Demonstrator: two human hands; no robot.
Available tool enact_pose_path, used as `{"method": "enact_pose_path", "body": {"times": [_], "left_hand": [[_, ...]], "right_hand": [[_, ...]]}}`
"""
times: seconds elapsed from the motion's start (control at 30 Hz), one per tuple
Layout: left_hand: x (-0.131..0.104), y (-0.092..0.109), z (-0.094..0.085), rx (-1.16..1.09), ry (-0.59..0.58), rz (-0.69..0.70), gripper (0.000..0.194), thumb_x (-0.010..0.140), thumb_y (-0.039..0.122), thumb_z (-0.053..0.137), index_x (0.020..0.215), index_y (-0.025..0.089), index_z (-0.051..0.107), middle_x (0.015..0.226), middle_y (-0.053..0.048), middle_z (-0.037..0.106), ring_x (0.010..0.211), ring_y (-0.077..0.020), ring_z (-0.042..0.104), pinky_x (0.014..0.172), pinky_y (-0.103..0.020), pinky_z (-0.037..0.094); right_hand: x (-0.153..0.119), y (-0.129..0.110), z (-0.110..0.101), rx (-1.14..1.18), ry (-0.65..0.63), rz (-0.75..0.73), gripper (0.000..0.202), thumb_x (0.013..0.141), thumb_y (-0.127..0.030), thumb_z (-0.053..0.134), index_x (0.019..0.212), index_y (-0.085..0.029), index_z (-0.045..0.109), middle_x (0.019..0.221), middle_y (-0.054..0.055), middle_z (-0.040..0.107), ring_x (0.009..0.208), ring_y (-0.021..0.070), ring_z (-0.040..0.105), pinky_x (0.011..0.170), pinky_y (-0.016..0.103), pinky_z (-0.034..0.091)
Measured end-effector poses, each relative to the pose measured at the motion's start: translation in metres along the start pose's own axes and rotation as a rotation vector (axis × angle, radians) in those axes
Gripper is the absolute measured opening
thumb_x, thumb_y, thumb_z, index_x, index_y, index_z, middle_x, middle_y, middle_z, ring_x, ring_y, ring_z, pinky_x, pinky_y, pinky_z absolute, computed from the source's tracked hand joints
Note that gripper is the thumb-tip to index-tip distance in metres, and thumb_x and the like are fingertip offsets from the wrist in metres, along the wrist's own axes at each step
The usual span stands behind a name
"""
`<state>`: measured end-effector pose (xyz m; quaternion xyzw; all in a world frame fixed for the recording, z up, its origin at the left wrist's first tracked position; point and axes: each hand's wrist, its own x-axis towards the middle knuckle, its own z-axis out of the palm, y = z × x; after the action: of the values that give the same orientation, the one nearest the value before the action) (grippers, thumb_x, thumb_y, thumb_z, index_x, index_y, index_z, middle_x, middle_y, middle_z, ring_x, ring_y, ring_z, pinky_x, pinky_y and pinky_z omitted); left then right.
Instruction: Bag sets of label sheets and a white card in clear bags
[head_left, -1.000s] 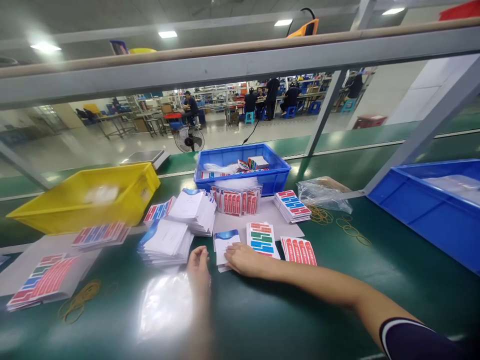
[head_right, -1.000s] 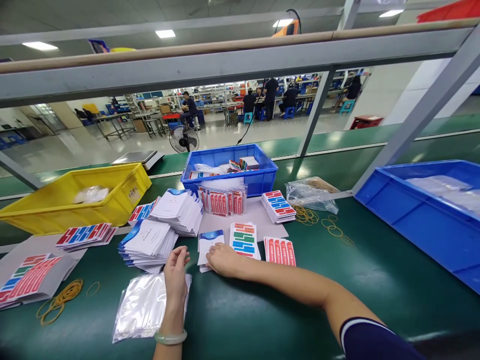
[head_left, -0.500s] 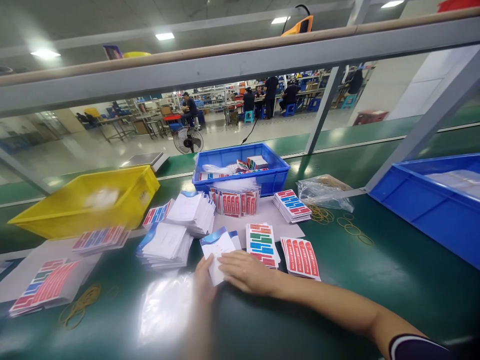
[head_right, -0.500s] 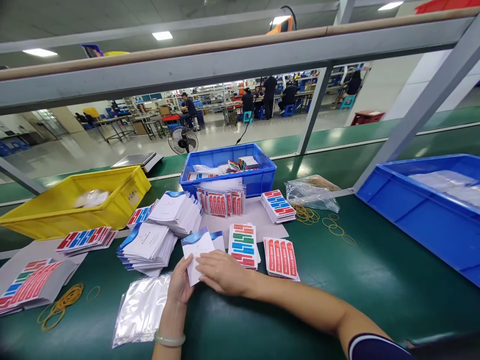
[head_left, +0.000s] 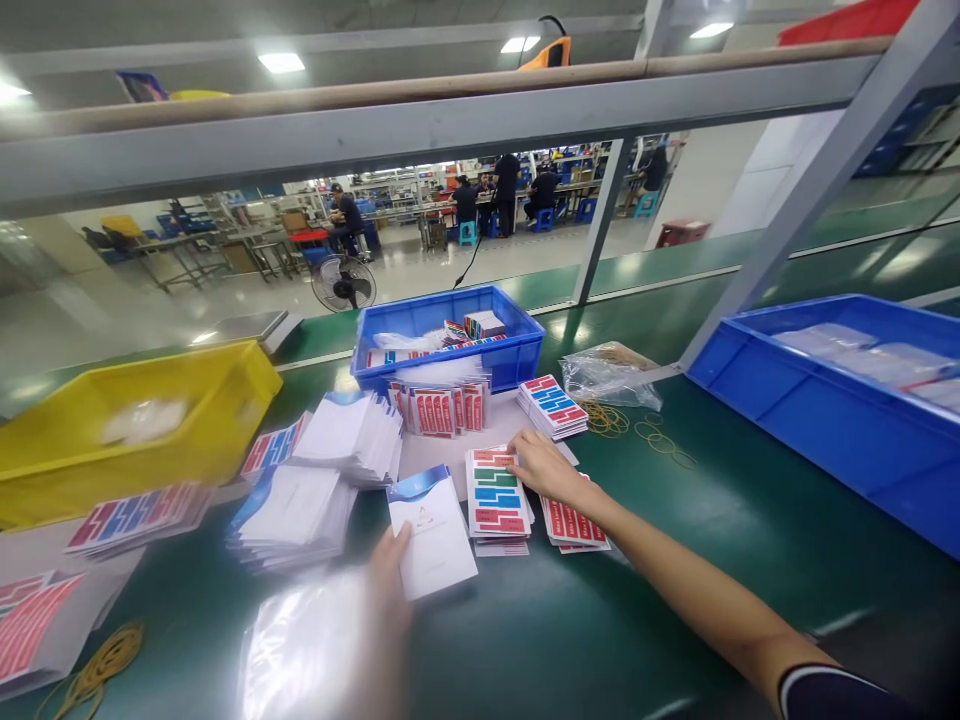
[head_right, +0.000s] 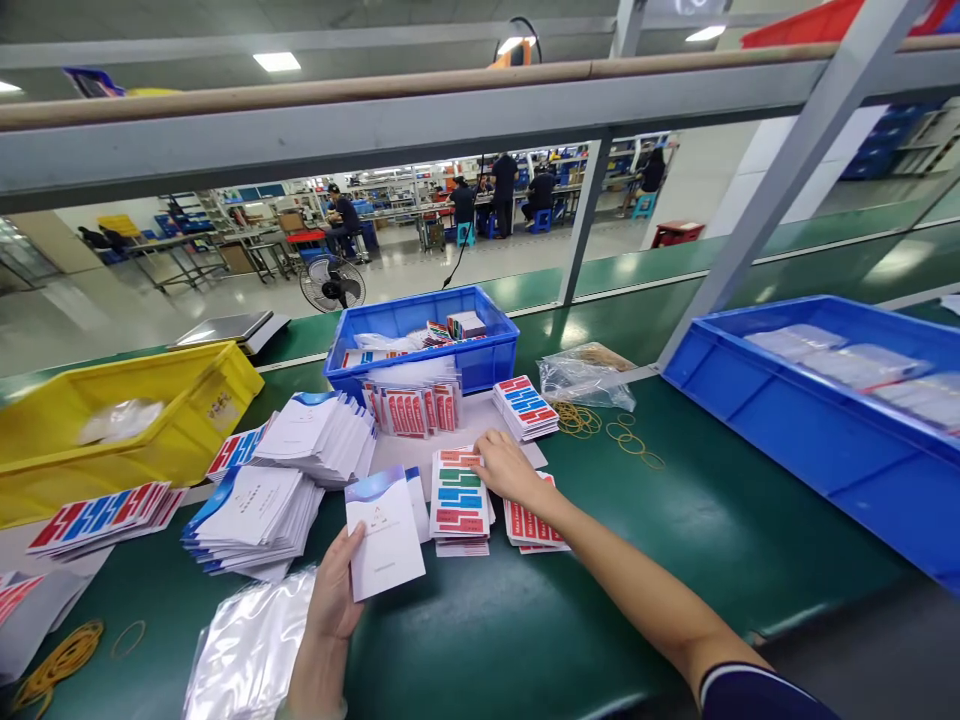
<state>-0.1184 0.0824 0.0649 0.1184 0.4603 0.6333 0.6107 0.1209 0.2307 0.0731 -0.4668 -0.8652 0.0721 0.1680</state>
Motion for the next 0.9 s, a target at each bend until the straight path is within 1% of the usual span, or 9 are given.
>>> {"method": "enact_pose_path", "body": {"times": [0.17,0.37,0.47,0.57,0.63,0.73,0.83,0.9], "left_hand": [[0.001,-0.004,-0.002,0.065,0.008,-0.003,0.034,0.076,0.028,0.073,0.104,0.012,0.061,0.09,-0.012,0.075,0.096,-0.0295,0.07,0.082,-0.037,0.058],[0.005,-0.006,-0.006,0.139,0.018,0.021,0.04,0.073,0.033,0.075,0.105,0.013,0.063,0.092,-0.013,0.075,0.094,-0.0299,0.07,0.084,-0.039,0.057],[0.007,-0.009,-0.008,0.187,0.041,0.04,0.039,0.073,0.036,0.076,0.103,0.014,0.064,0.091,-0.012,0.075,0.094,-0.0296,0.07,0.084,-0.04,0.057],[0.011,-0.01,-0.012,0.234,0.098,0.058,0.038,0.073,0.038,0.075,0.101,0.015,0.066,0.092,-0.011,0.075,0.094,-0.0296,0.07,0.084,-0.04,0.056],[0.014,-0.01,-0.015,0.25,0.133,0.075,0.037,0.074,0.04,0.074,0.1,0.016,0.067,0.092,-0.011,0.075,0.095,-0.0294,0.07,0.086,-0.04,0.055],[0.019,-0.008,-0.019,0.248,0.155,0.091,0.036,0.076,0.042,0.072,0.101,0.017,0.067,0.093,-0.01,0.075,0.098,-0.0292,0.069,0.088,-0.04,0.054],[0.019,-0.008,-0.019,0.236,0.158,0.092,0.036,0.077,0.042,0.07,0.103,0.017,0.067,0.095,-0.01,0.075,0.101,-0.0296,0.067,0.091,-0.041,0.052],[0.017,-0.009,-0.016,0.23,0.146,0.083,0.037,0.077,0.042,0.07,0.103,0.016,0.067,0.095,-0.011,0.074,0.103,-0.0303,0.066,0.093,-0.042,0.051]], "right_hand": [[0.005,0.0,0.0,-0.045,-0.066,0.062,0.017,0.087,-0.023,0.062,0.1,-0.013,0.062,0.105,0.013,0.059,0.103,0.0281,0.054,0.091,0.037,0.042],[0.008,-0.005,-0.007,-0.029,-0.11,0.092,0.019,0.085,-0.024,0.065,0.098,-0.011,0.063,0.106,0.015,0.059,0.104,0.03,0.053,0.091,0.038,0.041],[0.009,-0.007,-0.009,0.014,-0.116,0.102,0.015,0.085,-0.022,0.064,0.094,-0.01,0.064,0.105,0.017,0.059,0.103,0.0309,0.053,0.091,0.039,0.04],[0.009,-0.006,-0.013,0.096,-0.118,0.111,0.009,0.087,-0.019,0.058,0.086,-0.012,0.064,0.099,0.015,0.062,0.1,0.0297,0.054,0.09,0.04,0.04],[0.008,-0.003,-0.022,0.174,-0.124,0.112,0.011,0.088,-0.019,0.055,0.082,-0.013,0.062,0.093,0.013,0.065,0.096,0.0273,0.057,0.088,0.039,0.041],[0.0,0.003,-0.047,0.316,-0.136,0.087,0.016,0.091,-0.025,0.049,0.084,-0.014,0.059,0.089,0.009,0.066,0.087,0.0219,0.06,0.081,0.034,0.045],[-0.011,0.001,-0.078,0.456,-0.175,-0.007,0.024,0.095,-0.034,0.042,0.085,-0.016,0.055,0.088,0.005,0.064,0.083,0.0169,0.059,0.075,0.027,0.047],[-0.018,-0.009,-0.092,0.525,-0.22,-0.086,0.028,0.095,-0.039,0.042,0.084,-0.016,0.054,0.084,0.002,0.063,0.079,0.0146,0.058,0.072,0.024,0.047]]}}
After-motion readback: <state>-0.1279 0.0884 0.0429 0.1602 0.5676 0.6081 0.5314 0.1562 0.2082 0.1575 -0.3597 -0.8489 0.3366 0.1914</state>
